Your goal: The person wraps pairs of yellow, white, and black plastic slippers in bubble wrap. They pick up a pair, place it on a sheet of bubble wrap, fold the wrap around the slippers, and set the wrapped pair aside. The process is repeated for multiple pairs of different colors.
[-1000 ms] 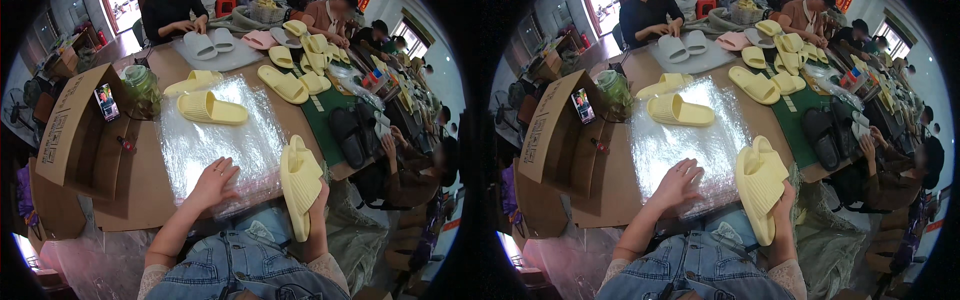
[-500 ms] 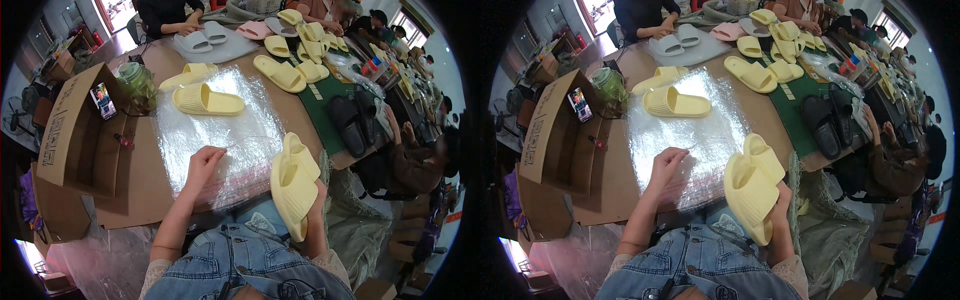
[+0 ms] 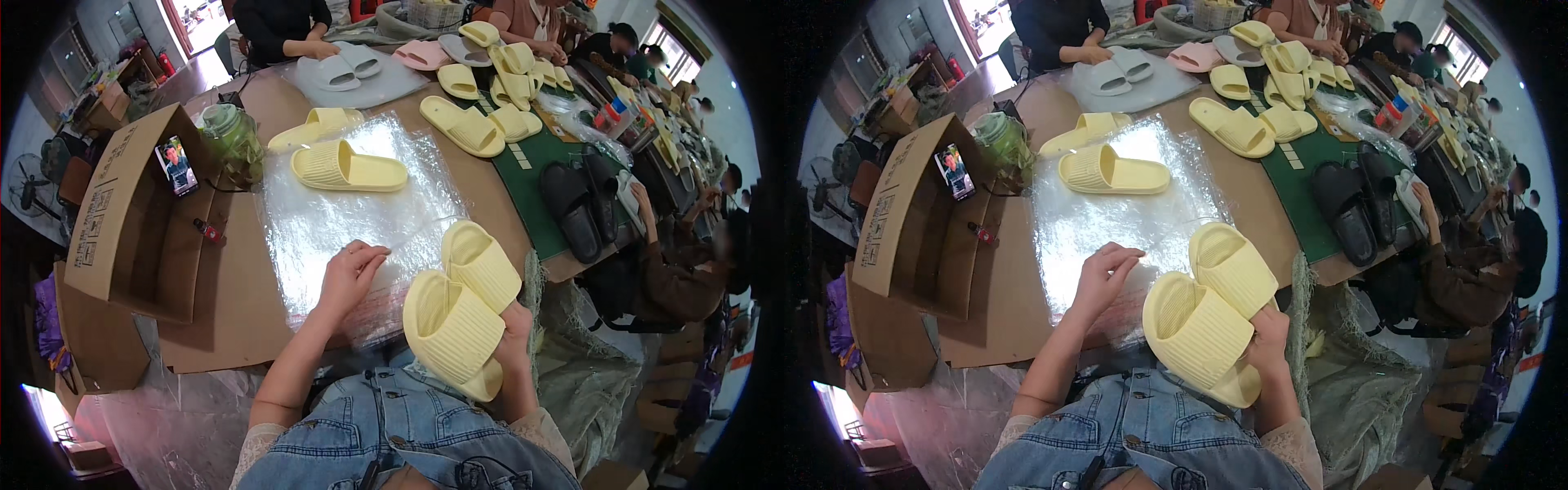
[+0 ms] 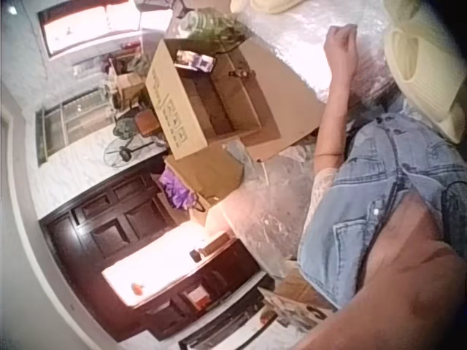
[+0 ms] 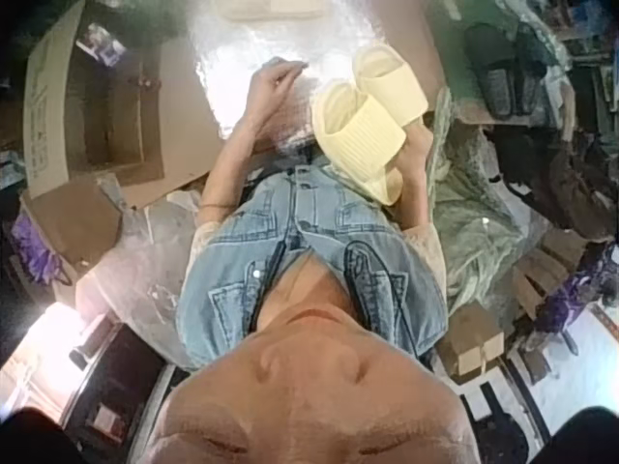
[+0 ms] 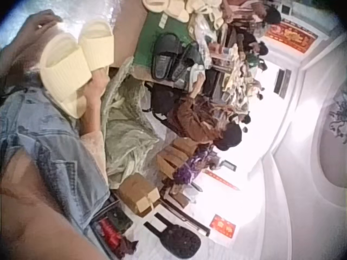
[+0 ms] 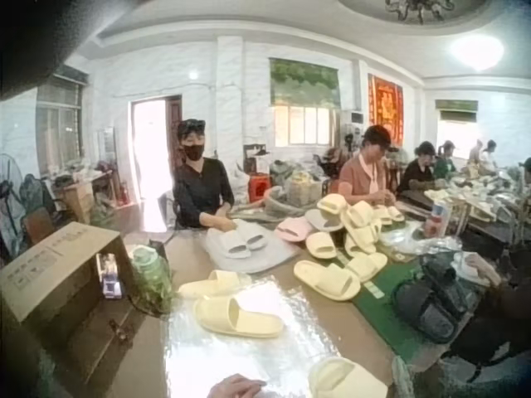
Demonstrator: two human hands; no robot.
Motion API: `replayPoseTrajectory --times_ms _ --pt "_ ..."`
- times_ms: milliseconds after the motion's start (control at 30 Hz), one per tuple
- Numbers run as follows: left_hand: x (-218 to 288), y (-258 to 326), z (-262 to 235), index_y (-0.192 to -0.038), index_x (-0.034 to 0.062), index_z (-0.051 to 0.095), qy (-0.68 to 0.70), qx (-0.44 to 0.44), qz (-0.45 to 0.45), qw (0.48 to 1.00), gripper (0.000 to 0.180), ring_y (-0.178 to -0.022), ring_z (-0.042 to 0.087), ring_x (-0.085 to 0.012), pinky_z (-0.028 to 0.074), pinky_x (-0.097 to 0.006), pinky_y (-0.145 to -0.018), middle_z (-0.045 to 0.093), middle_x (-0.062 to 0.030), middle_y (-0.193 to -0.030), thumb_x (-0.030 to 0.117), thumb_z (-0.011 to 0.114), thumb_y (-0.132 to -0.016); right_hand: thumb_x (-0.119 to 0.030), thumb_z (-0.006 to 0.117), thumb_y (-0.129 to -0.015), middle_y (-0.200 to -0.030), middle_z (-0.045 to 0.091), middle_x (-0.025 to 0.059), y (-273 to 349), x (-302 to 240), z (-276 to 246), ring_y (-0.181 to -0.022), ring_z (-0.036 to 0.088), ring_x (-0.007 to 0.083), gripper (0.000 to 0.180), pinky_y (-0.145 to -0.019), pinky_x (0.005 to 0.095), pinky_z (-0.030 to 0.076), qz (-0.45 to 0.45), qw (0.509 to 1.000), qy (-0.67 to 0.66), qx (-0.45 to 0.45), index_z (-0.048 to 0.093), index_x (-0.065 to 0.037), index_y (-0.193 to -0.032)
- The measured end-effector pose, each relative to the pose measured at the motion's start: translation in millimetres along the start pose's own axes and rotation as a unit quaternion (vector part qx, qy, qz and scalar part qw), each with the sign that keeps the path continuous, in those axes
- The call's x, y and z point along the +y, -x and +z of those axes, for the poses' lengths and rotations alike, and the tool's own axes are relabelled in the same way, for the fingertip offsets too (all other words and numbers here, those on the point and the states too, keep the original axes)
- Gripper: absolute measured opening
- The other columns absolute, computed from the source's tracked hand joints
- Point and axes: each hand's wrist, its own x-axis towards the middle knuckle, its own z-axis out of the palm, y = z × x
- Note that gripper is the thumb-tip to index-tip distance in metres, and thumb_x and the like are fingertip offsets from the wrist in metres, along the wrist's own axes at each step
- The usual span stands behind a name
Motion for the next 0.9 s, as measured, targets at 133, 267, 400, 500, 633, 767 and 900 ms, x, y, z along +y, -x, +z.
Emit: replayPoseTrajectory --times_ms 133,267,400,500,633,767,900 --pt "12 -4 -4 -0.105 0.0072 0.076 -0.050 0.028 -0.005 0.998 0.017 -0.072 0.063 -0.0242 0.049 -0.036 -0.065 0.062 -0.0113 -0.078 0.013 0.067 -0.093 -0.015 0.081 -0.066 -0.080 0.069 0.0089 -4 -8 -1 -0.067 0.068 0.0267 0.035 -0.059 0.0352 0.053 -0.050 0.995 0.048 -0.073 0.075 -0.007 -0.099" --pt "15 -9 -3 -0.108 0.0063 0.074 -0.059 -0.033 0.091 0.994 0.020 -0.071 0.063 -0.0306 0.050 -0.037 -0.067 0.063 -0.0150 -0.080 0.014 0.064 -0.093 -0.009 0.077 -0.059 -0.069 0.059 0.0056 -12 -16 7 -0.061 0.061 0.0255 0.033 -0.054 0.0382 0.048 -0.102 0.984 0.062 -0.134 0.072 -0.009 -0.091" --pt "27 -7 -6 -0.108 0.0057 0.074 -0.034 -0.054 0.054 0.997 0.020 -0.069 0.064 -0.0284 0.051 -0.036 -0.066 0.065 -0.0153 -0.078 0.010 0.064 -0.091 -0.006 0.073 -0.062 -0.073 0.061 0.0079 -19 -15 2 -0.063 0.062 0.0281 0.032 -0.055 0.0394 0.049 -0.083 0.981 0.090 -0.148 0.071 -0.006 -0.094" --pt "30 -4 -5 -0.109 0.0057 0.074 0.004 -0.030 0.039 0.999 0.020 -0.068 0.064 -0.0263 0.050 -0.035 -0.065 0.063 -0.0147 -0.076 0.008 0.065 -0.091 -0.004 0.071 -0.063 -0.073 0.061 0.0091 -17 -10 -1 -0.065 0.062 0.0296 0.028 -0.056 0.0407 0.049 -0.049 0.987 0.082 -0.131 0.070 -0.005 -0.091" --pt "43 -3 1 -0.109 0.0073 0.073 -0.064 0.014 0.088 0.994 0.020 -0.065 0.063 -0.0267 0.051 -0.036 -0.062 0.062 -0.0124 -0.073 0.007 0.066 -0.090 -0.006 0.072 -0.062 -0.071 0.058 0.0097 -4 0 -1 -0.064 0.061 0.0317 0.019 -0.056 0.0440 0.048 -0.010 0.976 0.152 -0.154 0.060 -0.004 -0.076" --pt "48 5 10 -0.112 0.0096 0.071 -0.111 -0.008 0.165 0.980 0.022 -0.066 0.064 -0.0299 0.053 -0.039 -0.060 0.063 -0.0106 -0.079 0.011 0.067 -0.090 -0.007 0.071 -0.063 -0.072 0.058 0.0123 -5 -6 1 -0.066 0.062 0.0334 0.018 -0.058 0.0454 0.048 -0.002 0.975 0.130 -0.179 0.057 -0.004 -0.074" --pt "57 13 20 -0.111 0.0084 0.070 -0.172 -0.060 0.194 0.964 0.021 -0.070 0.067 -0.0302 0.055 -0.040 -0.061 0.065 -0.0105 -0.084 0.016 0.066 -0.092 -0.008 0.070 -0.069 -0.074 0.059 0.0155 -9 6 15 -0.069 0.062 0.0365 0.015 -0.061 0.0479 0.049 0.039 0.981 0.125 -0.143 0.057 -0.003 -0.075"
